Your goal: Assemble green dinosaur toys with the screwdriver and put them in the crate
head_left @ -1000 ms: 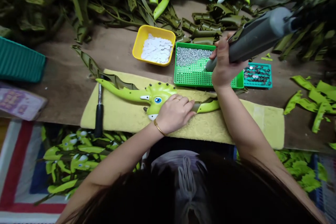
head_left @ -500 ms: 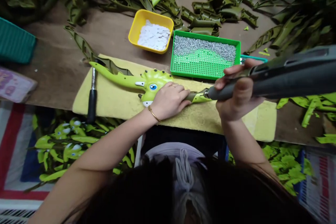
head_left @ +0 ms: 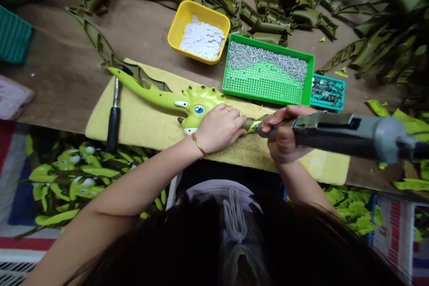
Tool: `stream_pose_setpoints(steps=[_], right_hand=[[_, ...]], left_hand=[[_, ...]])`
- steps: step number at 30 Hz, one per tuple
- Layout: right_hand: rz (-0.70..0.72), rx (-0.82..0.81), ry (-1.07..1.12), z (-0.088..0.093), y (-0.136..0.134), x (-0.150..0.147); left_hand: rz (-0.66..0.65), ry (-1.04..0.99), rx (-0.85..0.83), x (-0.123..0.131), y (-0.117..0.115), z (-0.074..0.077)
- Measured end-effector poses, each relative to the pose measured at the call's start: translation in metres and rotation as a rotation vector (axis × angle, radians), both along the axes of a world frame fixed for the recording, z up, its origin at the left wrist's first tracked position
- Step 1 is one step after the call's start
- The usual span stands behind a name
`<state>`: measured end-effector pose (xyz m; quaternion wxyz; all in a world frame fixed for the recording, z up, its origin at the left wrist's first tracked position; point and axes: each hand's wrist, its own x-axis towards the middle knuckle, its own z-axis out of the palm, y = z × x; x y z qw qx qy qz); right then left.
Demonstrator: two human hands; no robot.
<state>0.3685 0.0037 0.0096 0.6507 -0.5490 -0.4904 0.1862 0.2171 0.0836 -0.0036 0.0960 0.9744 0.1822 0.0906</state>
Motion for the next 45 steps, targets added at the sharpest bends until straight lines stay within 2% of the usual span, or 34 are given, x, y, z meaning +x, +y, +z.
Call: stream_pose_setpoints(steps=[2,4,6,8,11,14,16,19,21,26,30,33,36,40,45], right_hand=[[-0.06,0.256,0.084,0.013,0.026,0.003],[-0.205,0.435,0.173,0.021,0.062,0.01],[-0.351,0.457,0.167,0.02,0.098,0.02],[-0.461,0.387,0.097,0.01,0.125,0.03],[-0.511,0.304,0.047,-0.01,0.141,0.039],[-0.468,0.295,0.095,-0.022,0.14,0.044],[-0.419,0.225,0.088,-0.026,0.139,0.047],[-0.352,0.117,0.058,-0.028,0.137,0.048],[-0.365,0.135,0.069,-0.026,0.136,0.046],[-0.408,0.286,0.147,-0.011,0.135,0.035],[-0.397,0.35,0.176,0.01,0.125,0.033],[-0.352,0.396,0.15,0.026,0.098,0.029],[-0.262,0.318,0.114,0.033,0.061,0.017],[-0.167,0.238,0.066,0.024,0.031,0.002],[-0.135,0.304,0.153,0.001,0.035,-0.007]], left_hand=[[0.003,-0.02,-0.008,-0.001,0.0,-0.001],[0.002,-0.037,-0.01,-0.002,0.0,-0.003],[0.0,-0.053,-0.004,-0.002,0.0,-0.003],[0.001,-0.062,0.003,-0.002,0.0,-0.003],[-0.004,-0.062,0.004,-0.003,0.0,-0.003],[-0.013,-0.066,-0.014,-0.003,0.001,-0.003],[-0.013,-0.071,-0.028,-0.003,0.001,-0.003],[-0.01,-0.064,-0.041,-0.004,0.001,-0.002],[-0.01,-0.067,-0.037,-0.004,0.001,-0.002],[-0.009,-0.092,0.001,-0.004,0.0,-0.002],[-0.01,-0.066,0.003,-0.004,0.0,-0.002],[-0.003,-0.049,0.007,-0.002,0.0,-0.002],[0.003,-0.031,-0.015,0.0,0.0,-0.001],[0.013,-0.015,-0.029,0.001,0.0,0.0],[0.011,0.005,-0.033,0.001,-0.001,0.001]])
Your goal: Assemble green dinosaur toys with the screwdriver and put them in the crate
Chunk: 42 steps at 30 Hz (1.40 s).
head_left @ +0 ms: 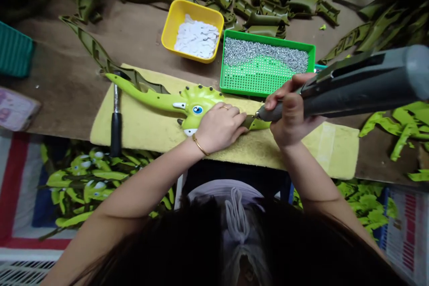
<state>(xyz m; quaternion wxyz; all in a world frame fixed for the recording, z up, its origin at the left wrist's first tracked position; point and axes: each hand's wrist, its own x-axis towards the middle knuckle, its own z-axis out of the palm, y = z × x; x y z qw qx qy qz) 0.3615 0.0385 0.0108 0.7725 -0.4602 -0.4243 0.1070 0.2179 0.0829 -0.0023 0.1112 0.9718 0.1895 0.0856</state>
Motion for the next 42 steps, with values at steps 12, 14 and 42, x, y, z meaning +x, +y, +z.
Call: stream_pose_setpoints(steps=[12,14,42], right_hand=[[-0.228,0.049,0.018,0.023,0.062,0.017],[-0.326,0.019,0.029,0.01,0.091,0.025],[0.122,0.084,0.012,0.037,0.0,-0.025]], left_hand=[[-0.037,0.031,0.012,-0.003,-0.002,0.008],[-0.013,-0.092,0.075,-0.015,-0.005,0.013],[0.926,-0.939,-1.577,-0.057,-0.018,-0.011]])
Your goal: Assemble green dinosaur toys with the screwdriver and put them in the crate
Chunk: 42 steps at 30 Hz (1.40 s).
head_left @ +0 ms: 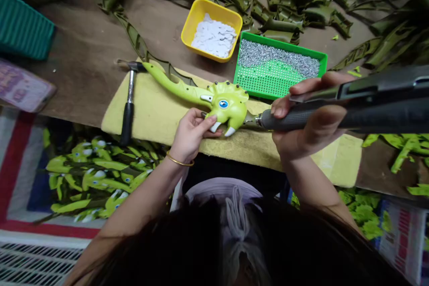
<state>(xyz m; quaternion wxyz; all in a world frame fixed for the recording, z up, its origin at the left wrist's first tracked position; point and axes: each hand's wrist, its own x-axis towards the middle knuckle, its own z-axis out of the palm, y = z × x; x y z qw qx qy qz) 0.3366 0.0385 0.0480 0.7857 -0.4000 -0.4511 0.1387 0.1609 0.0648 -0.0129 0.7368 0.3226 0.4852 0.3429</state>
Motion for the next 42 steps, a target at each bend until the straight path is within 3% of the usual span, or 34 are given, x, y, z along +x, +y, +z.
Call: stream_pose_setpoints(steps=[11,14,18,20,22,24,26,31,42], right_hand=[[0.119,-0.046,-0.136,-0.033,-0.006,-0.008],[0.138,-0.056,-0.149,-0.031,-0.012,-0.009],[0.19,-0.072,-0.126,-0.014,-0.005,-0.004],[0.076,-0.035,-0.061,-0.004,0.016,0.003],[-0.136,0.036,0.027,0.0,0.047,0.013],[-0.294,0.05,0.063,-0.008,0.078,0.024],[-0.357,-0.034,0.051,-0.023,0.101,0.034],[-0.363,-0.174,0.002,-0.051,0.111,0.044],[-0.264,-0.119,0.004,-0.045,0.106,0.041]], left_hand=[[0.026,-0.027,0.012,0.001,-0.004,-0.003],[0.043,-0.035,0.022,0.003,-0.005,-0.002],[0.045,-0.049,0.01,0.004,-0.007,-0.006],[0.038,-0.056,0.007,0.004,-0.008,-0.009],[0.029,-0.061,0.011,0.004,-0.008,-0.011],[0.017,-0.062,0.012,0.003,-0.008,-0.012],[0.007,-0.065,0.007,0.002,-0.008,-0.012],[-0.001,-0.072,0.002,0.002,-0.008,-0.011],[-0.019,-0.042,0.009,0.001,-0.008,-0.011]])
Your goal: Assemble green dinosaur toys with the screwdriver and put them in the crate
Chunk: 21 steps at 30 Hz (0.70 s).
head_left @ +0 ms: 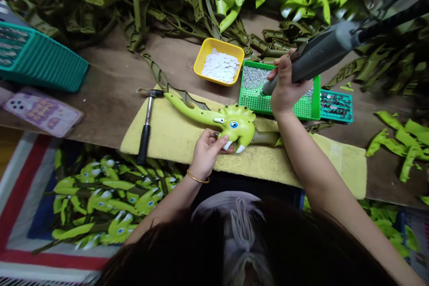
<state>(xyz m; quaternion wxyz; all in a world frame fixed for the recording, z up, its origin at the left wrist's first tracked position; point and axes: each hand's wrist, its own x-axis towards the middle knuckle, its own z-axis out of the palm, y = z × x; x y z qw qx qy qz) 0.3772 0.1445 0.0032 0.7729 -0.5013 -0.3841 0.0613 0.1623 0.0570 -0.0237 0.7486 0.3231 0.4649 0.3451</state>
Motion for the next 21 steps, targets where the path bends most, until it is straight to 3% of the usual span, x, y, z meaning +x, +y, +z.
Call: stream_pose_setpoints(steps=[6,10,14,21], right_hand=[[0.0,0.104,0.018,0.032,-0.026,-0.011],[0.126,0.071,0.026,0.043,-0.058,-0.031],[0.175,0.083,0.033,0.038,-0.07,-0.044],[0.263,0.026,0.092,0.013,-0.063,-0.052]], left_hand=[[0.008,-0.012,0.008,0.002,0.0,0.0],[0.013,-0.003,0.011,0.003,0.0,0.0],[0.0,0.0,0.014,0.002,0.001,0.001],[0.011,0.001,0.022,0.003,0.0,-0.002]])
